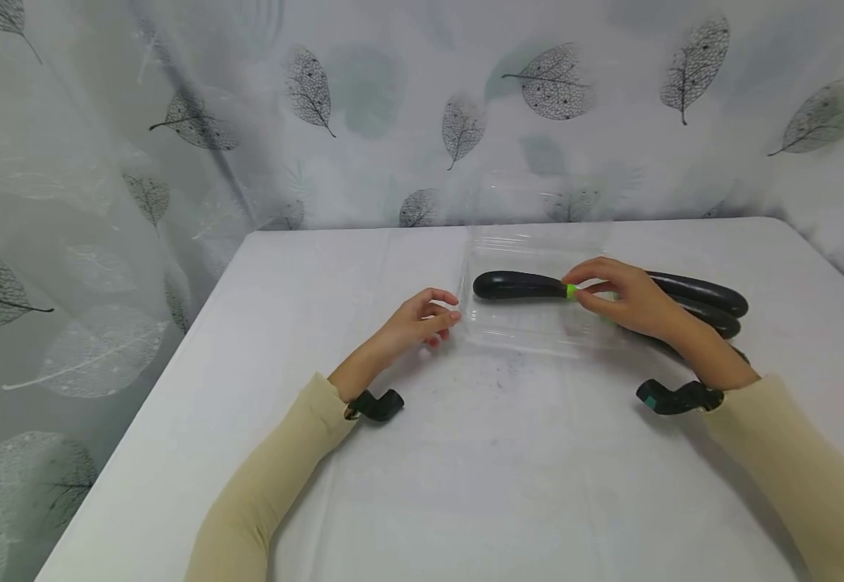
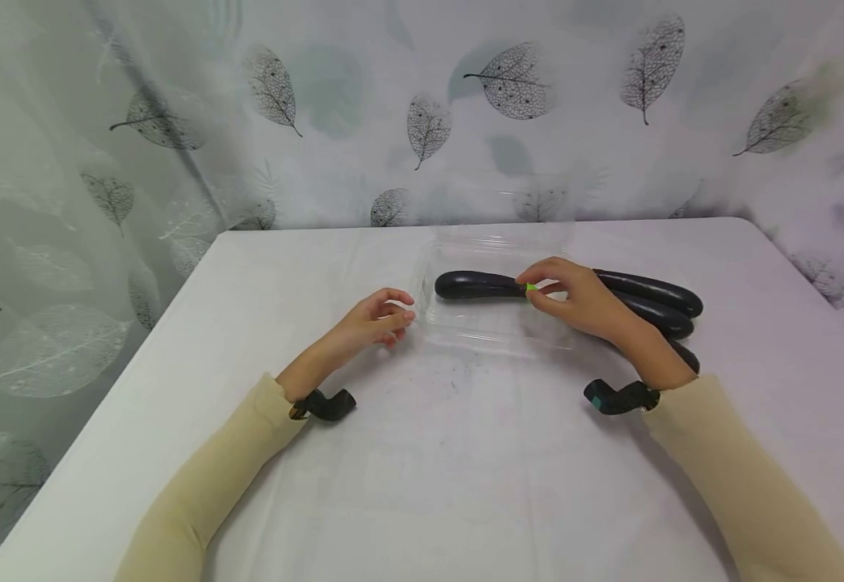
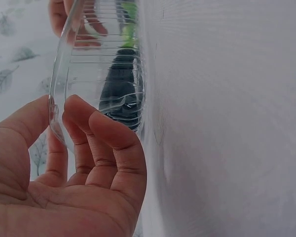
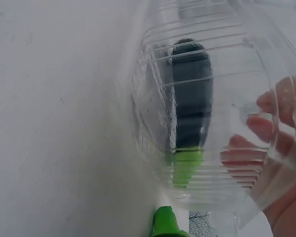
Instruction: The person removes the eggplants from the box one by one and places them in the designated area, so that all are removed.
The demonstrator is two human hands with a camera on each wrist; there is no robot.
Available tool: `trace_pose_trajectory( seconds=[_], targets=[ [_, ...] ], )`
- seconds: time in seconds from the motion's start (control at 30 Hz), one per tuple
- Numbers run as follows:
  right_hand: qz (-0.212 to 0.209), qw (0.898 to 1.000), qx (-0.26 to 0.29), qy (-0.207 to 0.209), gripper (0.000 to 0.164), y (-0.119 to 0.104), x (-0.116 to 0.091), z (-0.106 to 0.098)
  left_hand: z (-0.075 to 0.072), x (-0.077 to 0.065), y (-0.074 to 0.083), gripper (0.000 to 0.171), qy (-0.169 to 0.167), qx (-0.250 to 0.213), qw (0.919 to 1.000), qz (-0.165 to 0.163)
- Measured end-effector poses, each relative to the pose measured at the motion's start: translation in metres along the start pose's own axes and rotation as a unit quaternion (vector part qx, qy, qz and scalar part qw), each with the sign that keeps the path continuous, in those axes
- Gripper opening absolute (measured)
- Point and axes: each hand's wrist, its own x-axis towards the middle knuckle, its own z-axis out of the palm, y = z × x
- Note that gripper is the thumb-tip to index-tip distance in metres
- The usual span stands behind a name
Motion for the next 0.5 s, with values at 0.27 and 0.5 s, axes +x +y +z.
trace_pose_trajectory(
  seconds=[0.27, 0.5],
  targets=[
    [-0.033, 0.999, 0.002, -0.001, 0.031, 0.002, 0.015, 0.003, -0.001, 0.0, 0.001, 0.035, 0.005, 0.006, 1.0, 0.002],
    [-0.026, 0.999, -0.002, -0.02, 0.031, 0.008, 0.022, 0.009, 0.001, 0.0, 0.0, 0.032, 0.003, 0.003, 1.0, -0.002]
  ],
)
